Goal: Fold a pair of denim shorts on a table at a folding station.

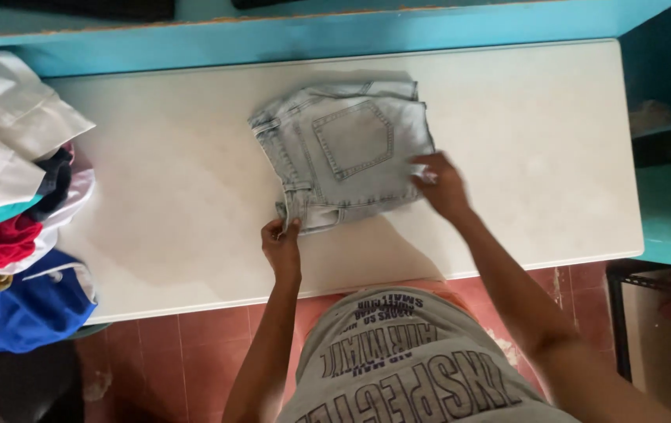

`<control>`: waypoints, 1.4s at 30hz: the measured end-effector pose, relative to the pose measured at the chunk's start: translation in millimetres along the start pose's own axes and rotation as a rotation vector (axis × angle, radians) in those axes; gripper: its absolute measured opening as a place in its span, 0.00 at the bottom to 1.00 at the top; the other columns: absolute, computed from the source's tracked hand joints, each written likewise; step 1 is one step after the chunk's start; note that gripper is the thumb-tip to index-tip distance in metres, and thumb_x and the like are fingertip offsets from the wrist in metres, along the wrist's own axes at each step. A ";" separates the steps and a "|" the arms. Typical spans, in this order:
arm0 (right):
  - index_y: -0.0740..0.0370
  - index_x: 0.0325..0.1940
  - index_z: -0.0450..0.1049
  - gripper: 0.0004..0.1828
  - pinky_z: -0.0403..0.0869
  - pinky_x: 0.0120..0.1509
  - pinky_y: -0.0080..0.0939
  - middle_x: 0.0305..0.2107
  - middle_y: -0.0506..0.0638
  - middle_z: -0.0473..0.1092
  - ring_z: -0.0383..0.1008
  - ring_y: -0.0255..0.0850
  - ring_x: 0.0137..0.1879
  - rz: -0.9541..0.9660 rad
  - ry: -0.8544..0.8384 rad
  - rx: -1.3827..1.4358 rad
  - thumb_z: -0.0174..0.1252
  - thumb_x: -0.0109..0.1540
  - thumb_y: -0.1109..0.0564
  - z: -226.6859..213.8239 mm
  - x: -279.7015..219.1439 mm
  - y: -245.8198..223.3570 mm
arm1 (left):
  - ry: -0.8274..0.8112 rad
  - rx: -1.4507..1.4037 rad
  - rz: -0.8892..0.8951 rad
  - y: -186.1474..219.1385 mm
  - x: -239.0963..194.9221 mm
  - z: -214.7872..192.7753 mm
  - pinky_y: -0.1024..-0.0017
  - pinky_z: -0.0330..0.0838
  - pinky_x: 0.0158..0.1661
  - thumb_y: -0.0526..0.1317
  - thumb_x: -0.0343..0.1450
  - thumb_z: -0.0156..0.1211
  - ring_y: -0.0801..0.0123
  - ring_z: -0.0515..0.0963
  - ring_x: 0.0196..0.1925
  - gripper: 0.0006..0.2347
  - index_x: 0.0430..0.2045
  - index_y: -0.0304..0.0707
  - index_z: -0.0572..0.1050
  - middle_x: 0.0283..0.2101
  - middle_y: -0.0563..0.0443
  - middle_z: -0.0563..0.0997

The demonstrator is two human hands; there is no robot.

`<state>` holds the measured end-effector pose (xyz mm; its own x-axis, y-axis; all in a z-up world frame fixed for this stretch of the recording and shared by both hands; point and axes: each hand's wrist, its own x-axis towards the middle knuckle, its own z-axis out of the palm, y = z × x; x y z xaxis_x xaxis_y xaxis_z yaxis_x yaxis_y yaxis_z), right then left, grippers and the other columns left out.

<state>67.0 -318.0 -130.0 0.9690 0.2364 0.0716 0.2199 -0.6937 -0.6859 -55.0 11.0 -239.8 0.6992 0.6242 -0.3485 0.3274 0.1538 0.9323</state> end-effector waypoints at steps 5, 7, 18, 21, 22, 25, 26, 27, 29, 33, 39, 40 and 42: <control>0.61 0.53 0.80 0.14 0.76 0.41 0.40 0.35 0.55 0.79 0.79 0.41 0.37 0.535 0.079 0.104 0.65 0.66 0.53 -24.5 -48.3 52.5 | -0.047 0.549 0.327 47.9 -16.3 -9.4 0.63 0.72 0.38 0.45 0.66 0.73 0.60 0.76 0.35 0.15 0.38 0.32 0.83 0.40 0.40 0.76; 0.62 0.53 0.79 0.15 0.78 0.39 0.38 0.36 0.53 0.79 0.80 0.38 0.38 0.525 0.057 0.243 0.63 0.66 0.51 -10.1 -57.9 76.4 | -0.087 0.554 0.265 68.2 -19.8 -8.0 0.63 0.72 0.37 0.45 0.66 0.73 0.59 0.78 0.33 0.14 0.34 0.31 0.83 0.39 0.40 0.77; 0.65 0.62 0.66 0.34 0.73 0.30 0.39 0.29 0.59 0.78 0.78 0.43 0.28 0.875 0.003 0.378 0.64 0.60 0.41 2.4 -27.4 22.1 | -0.197 0.386 0.028 124.4 -22.4 -0.2 0.70 0.72 0.33 0.43 0.68 0.69 0.63 0.79 0.28 0.10 0.28 0.31 0.82 0.25 0.46 0.83; 0.68 0.53 0.73 0.25 0.74 0.32 0.36 0.31 0.58 0.78 0.78 0.41 0.30 0.899 -0.089 0.404 0.65 0.62 0.45 13.0 -27.4 54.8 | -0.259 -0.085 -0.195 92.4 -10.2 1.4 0.73 0.75 0.35 0.38 0.70 0.68 0.66 0.79 0.30 0.10 0.27 0.25 0.78 0.28 0.46 0.80; 0.68 0.51 0.74 0.21 0.76 0.34 0.36 0.33 0.56 0.78 0.79 0.40 0.31 0.755 -0.042 0.520 0.63 0.63 0.49 19.8 -29.7 78.1 | -0.264 -0.250 -0.300 90.5 -9.8 1.5 0.71 0.79 0.37 0.36 0.70 0.65 0.64 0.82 0.31 0.08 0.28 0.27 0.76 0.28 0.46 0.79; 0.68 0.50 0.73 0.15 0.80 0.40 0.37 0.36 0.54 0.77 0.79 0.39 0.36 0.576 0.081 0.680 0.60 0.67 0.53 7.2 -26.2 89.4 | -0.271 -0.422 -0.413 52.0 -0.7 0.8 0.68 0.82 0.38 0.34 0.70 0.61 0.61 0.84 0.32 0.07 0.32 0.27 0.70 0.30 0.46 0.78; 0.69 0.50 0.71 0.13 0.81 0.44 0.38 0.37 0.54 0.77 0.80 0.38 0.38 0.538 0.155 0.730 0.60 0.70 0.55 -1.7 -22.6 82.7 | -0.274 -0.428 -0.418 33.9 4.0 -0.5 0.66 0.82 0.38 0.34 0.71 0.60 0.61 0.83 0.32 0.08 0.36 0.26 0.68 0.32 0.45 0.78; 0.69 0.50 0.71 0.13 0.81 0.44 0.38 0.37 0.54 0.77 0.80 0.38 0.38 0.538 0.156 0.728 0.60 0.70 0.55 -4.8 -20.3 79.5 | -0.275 -0.430 -0.419 39.2 1.5 0.4 0.66 0.82 0.38 0.34 0.71 0.60 0.61 0.83 0.32 0.08 0.36 0.26 0.68 0.32 0.45 0.78; 0.69 0.53 0.69 0.18 0.79 0.41 0.38 0.40 0.53 0.78 0.81 0.39 0.38 0.702 0.098 0.600 0.60 0.66 0.53 -12.1 -15.0 73.1 | -0.178 -0.157 -0.370 50.9 -2.5 3.7 0.64 0.82 0.34 0.30 0.66 0.59 0.66 0.79 0.30 0.17 0.47 0.36 0.65 0.32 0.49 0.77; 0.63 0.60 0.67 0.26 0.78 0.39 0.39 0.41 0.53 0.77 0.79 0.39 0.36 0.870 -0.076 0.519 0.60 0.64 0.45 5.3 -19.6 74.5 | -0.294 -0.209 -0.207 19.9 -2.2 2.0 0.67 0.81 0.35 0.33 0.68 0.58 0.69 0.77 0.33 0.19 0.53 0.34 0.64 0.34 0.48 0.76; 0.64 0.63 0.68 0.38 0.77 0.38 0.42 0.40 0.55 0.75 0.76 0.39 0.35 0.748 -0.084 0.352 0.69 0.57 0.39 18.4 -15.0 64.3 | -0.278 0.088 -0.166 52.9 -9.9 9.3 0.73 0.75 0.32 0.42 0.69 0.67 0.73 0.77 0.33 0.21 0.51 0.38 0.63 0.34 0.48 0.79; 0.64 0.59 0.71 0.36 0.76 0.39 0.40 0.40 0.53 0.75 0.75 0.37 0.35 0.729 -0.089 0.367 0.71 0.56 0.40 19.0 -14.1 68.4 | -0.280 0.061 -0.149 44.7 -6.2 7.6 0.73 0.75 0.32 0.41 0.70 0.67 0.74 0.75 0.33 0.19 0.50 0.37 0.65 0.34 0.50 0.78; 0.65 0.56 0.73 0.33 0.76 0.39 0.39 0.40 0.52 0.74 0.74 0.35 0.35 0.708 -0.093 0.382 0.73 0.56 0.41 16.6 -13.4 73.0 | -0.283 0.033 -0.131 35.0 -1.9 6.8 0.72 0.75 0.33 0.40 0.70 0.66 0.74 0.74 0.33 0.18 0.50 0.37 0.66 0.34 0.51 0.77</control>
<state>68.2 -360.5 -193.0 0.8470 -0.1047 -0.5211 -0.5121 -0.4238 -0.7471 -40.6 10.0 -207.1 0.7973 0.3624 -0.4827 0.4436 0.1905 0.8758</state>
